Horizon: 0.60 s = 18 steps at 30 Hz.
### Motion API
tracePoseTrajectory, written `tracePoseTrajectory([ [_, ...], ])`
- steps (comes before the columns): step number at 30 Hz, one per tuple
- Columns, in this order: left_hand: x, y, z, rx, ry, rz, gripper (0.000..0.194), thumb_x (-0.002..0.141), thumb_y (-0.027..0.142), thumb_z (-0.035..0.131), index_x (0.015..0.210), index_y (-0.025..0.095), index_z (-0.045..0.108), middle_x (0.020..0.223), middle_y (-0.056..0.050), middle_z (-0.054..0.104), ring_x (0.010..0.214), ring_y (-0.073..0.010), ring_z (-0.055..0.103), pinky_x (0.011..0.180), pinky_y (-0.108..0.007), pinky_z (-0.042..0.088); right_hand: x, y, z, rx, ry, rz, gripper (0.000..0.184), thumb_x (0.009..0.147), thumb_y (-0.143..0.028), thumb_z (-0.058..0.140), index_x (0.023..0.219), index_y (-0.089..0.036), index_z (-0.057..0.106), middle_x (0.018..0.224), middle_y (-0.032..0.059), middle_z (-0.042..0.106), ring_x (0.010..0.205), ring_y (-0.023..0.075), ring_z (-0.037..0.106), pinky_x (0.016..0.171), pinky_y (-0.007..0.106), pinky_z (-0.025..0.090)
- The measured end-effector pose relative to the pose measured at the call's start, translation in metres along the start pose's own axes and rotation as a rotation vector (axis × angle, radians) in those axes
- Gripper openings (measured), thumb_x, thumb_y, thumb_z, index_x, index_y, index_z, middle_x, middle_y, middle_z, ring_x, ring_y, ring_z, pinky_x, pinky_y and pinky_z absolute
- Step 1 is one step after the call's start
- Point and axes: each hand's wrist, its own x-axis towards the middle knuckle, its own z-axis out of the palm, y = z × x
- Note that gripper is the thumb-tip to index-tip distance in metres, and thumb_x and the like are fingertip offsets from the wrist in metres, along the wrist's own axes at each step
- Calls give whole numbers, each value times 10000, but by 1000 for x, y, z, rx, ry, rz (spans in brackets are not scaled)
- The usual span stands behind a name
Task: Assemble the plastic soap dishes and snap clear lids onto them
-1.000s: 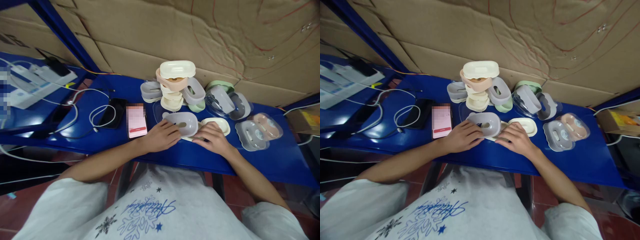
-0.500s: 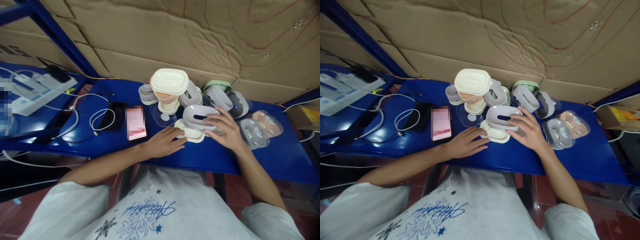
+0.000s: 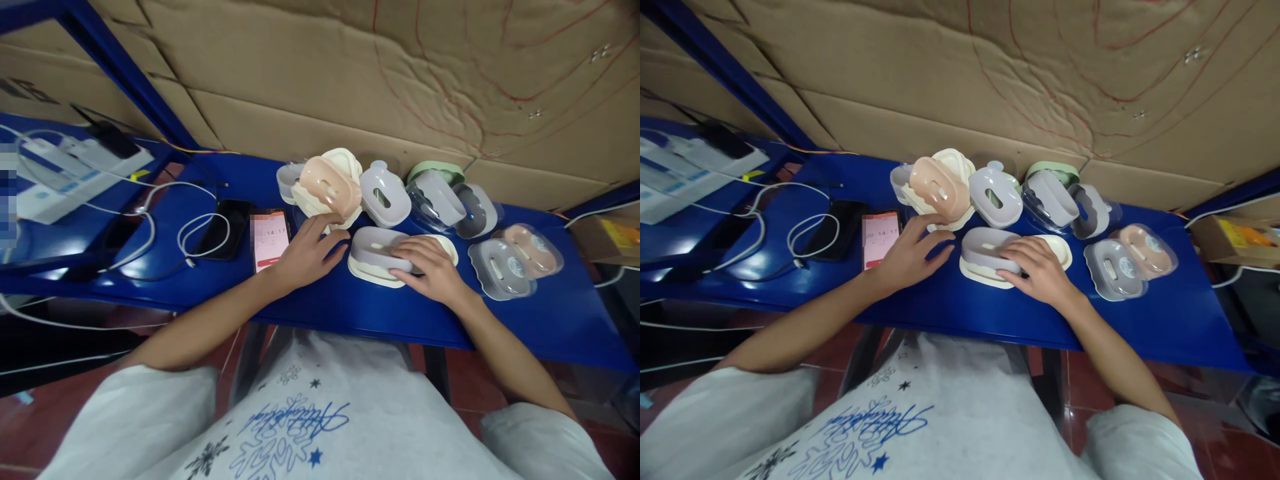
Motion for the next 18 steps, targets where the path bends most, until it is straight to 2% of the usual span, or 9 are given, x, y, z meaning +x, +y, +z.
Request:
tracePoseTrajectory([
  [3,1,-5,0,-110,-5,23,222,1023,168,621,1242,199,632,1452,-202,567,1408,-306,565,1129,-505,526,0,-7,-1,-36,-55,-38,349,984,-400,758,1293,-241,724,1194,93,796,1125,273,744,1063,473,525],
  [6,2,-6,-1,-165,-92,90,294,1014,257,682,1297,208,619,1527,-210,522,1480,-327,512,1211,-558,472,0,-13,-2,-68,-153,-65,432,1008,-458,716,1381,-241,687,1241,100,775,1155,271,721,1070,475,493],
  [9,2,-4,-2,-131,-186,182,412,986,422,741,1332,229,626,1527,-188,555,1495,-351,507,1304,-648,317,-1,-15,-1,-81,-255,-96,548,1011,-540,680,1461,-229,641,1302,123,745,1205,294,686,1077,496,480],
  [12,1,-4,-2,-110,-265,222,474,962,517,757,1340,253,649,1503,-152,604,1480,-346,532,1347,-676,164,-2,-16,1,-93,-316,-125,571,1029,-520,654,1503,-204,614,1406,152,700,1279,317,647,1088,505,483],
  [18,-3,-8,1,-127,-359,215,307,959,421,779,1205,247,724,1379,-106,693,1429,-322,584,1345,-690,98,-2,-21,7,-72,-335,-113,496,1059,-366,620,1538,-245,596,1511,131,652,1369,314,615,1165,542,460],
])
